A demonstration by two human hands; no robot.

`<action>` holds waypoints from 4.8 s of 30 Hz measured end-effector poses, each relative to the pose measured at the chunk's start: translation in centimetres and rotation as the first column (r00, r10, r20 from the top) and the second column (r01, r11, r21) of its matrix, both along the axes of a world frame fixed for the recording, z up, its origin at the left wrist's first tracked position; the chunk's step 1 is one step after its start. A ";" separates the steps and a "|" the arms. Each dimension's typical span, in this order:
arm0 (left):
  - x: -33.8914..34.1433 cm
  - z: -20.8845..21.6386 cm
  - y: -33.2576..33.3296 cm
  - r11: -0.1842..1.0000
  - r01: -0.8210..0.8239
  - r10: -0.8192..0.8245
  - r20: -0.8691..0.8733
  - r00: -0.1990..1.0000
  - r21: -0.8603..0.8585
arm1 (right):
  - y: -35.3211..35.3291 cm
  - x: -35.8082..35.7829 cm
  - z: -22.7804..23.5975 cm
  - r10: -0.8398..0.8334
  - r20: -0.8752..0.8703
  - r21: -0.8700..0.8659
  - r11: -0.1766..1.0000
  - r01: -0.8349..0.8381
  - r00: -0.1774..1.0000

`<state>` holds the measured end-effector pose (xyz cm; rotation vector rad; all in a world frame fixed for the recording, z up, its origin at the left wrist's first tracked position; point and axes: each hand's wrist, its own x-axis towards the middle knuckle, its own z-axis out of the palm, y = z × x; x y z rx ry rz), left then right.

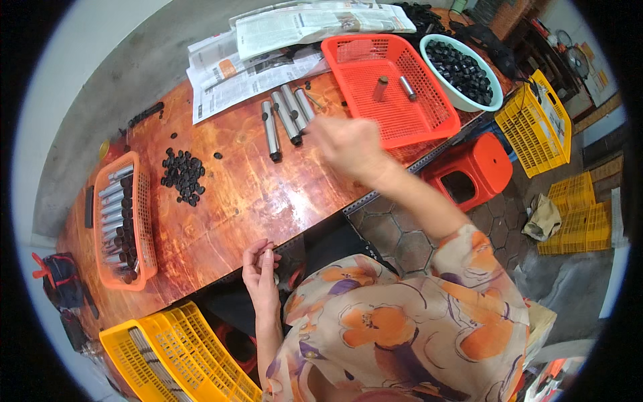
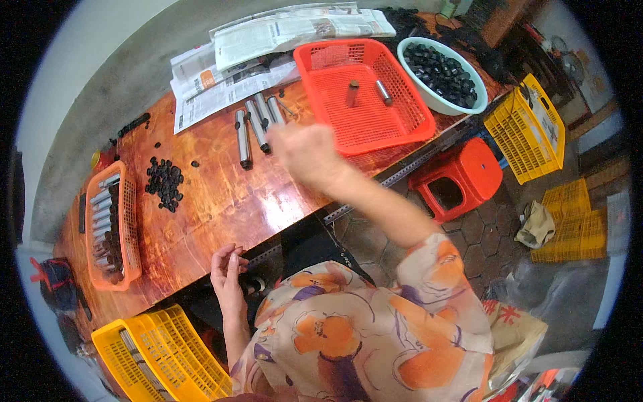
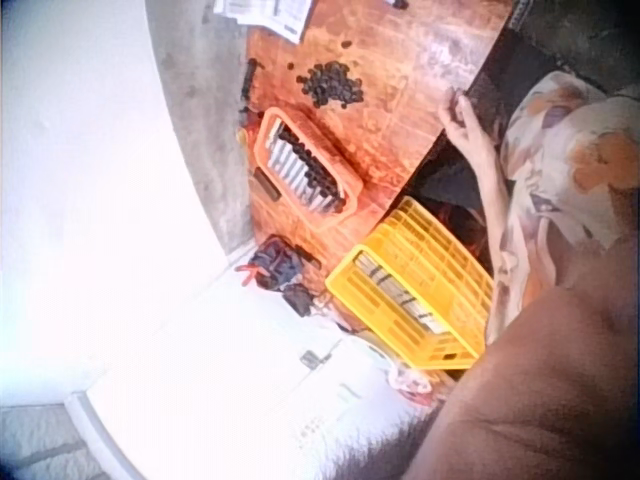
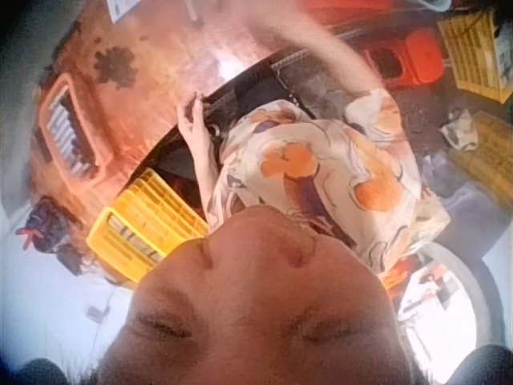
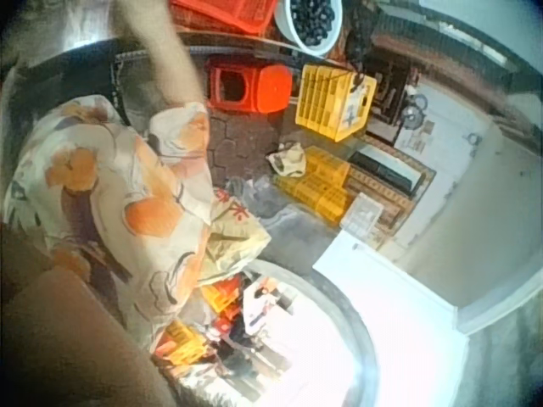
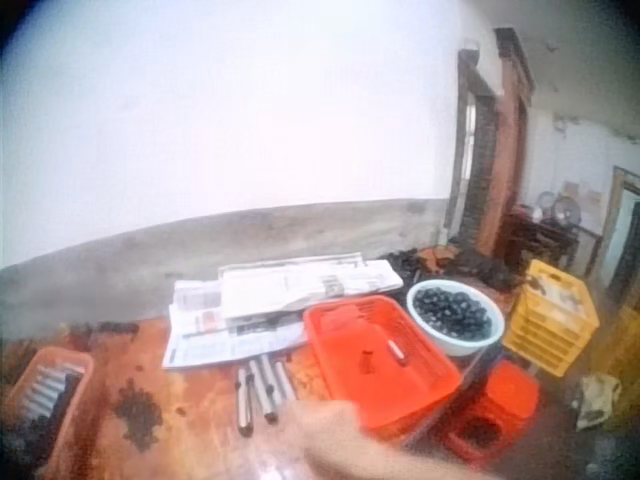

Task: The person assembles cylindrical markers by inserting black caps into silver bodies. They repeatedly pick up a cap and a body, align them, and press them together, then place the completed marker on the table.

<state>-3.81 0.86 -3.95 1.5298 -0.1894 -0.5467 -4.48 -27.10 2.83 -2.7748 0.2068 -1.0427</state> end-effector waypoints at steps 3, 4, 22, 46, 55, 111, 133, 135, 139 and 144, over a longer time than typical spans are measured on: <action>-0.2 -0.3 -0.2 1.000 0.006 -0.006 -0.020 1.000 0.000 | -7.7 -1.6 0.6 -0.192 -0.098 -0.326 0.933 0.151 0.976; -0.2 -0.2 -0.3 0.999 0.040 -0.039 0.018 0.999 -0.015 | -9.3 -1.6 1.0 -0.171 -0.045 -0.366 0.919 0.143 0.984; 0.5 -0.5 -0.3 0.999 0.014 -0.015 0.013 1.000 0.048 | -18.3 0.8 0.9 -0.311 -0.351 -0.532 0.842 0.085 0.883; 3.3 -1.3 0.6 0.973 -0.101 0.040 0.283 0.958 0.206 | -14.8 27.2 -3.1 -0.120 -0.560 -0.404 0.903 -0.144 0.820; 6.8 0.8 4.6 0.950 -0.232 0.132 0.404 0.905 0.208 | -0.6 14.1 5.1 0.514 0.054 0.867 0.402 -0.295 0.856; 8.5 5.2 3.1 0.475 -0.186 0.129 -0.141 0.982 -0.860 | 13.7 2.6 0.2 0.666 -0.018 0.949 0.247 -0.197 0.745; 8.4 3.2 2.2 0.600 -0.348 0.260 -0.236 0.936 -0.720 | 12.9 0.5 -2.1 0.758 -0.114 0.993 0.088 0.073 0.642; 9.2 3.2 2.2 0.511 -0.415 0.247 -0.334 0.910 -0.752 | 13.0 -0.2 -2.9 0.774 -0.093 0.995 0.044 0.094 0.626; 9.8 2.6 2.6 0.475 -0.368 0.258 -0.273 0.927 -0.799 | 13.5 -1.1 -3.4 0.799 -0.104 0.988 0.013 0.156 0.592; 9.8 2.8 2.3 0.483 -0.313 0.291 -0.187 0.938 -0.818 | 14.5 -1.0 -3.8 0.807 -0.139 0.987 0.063 0.149 0.574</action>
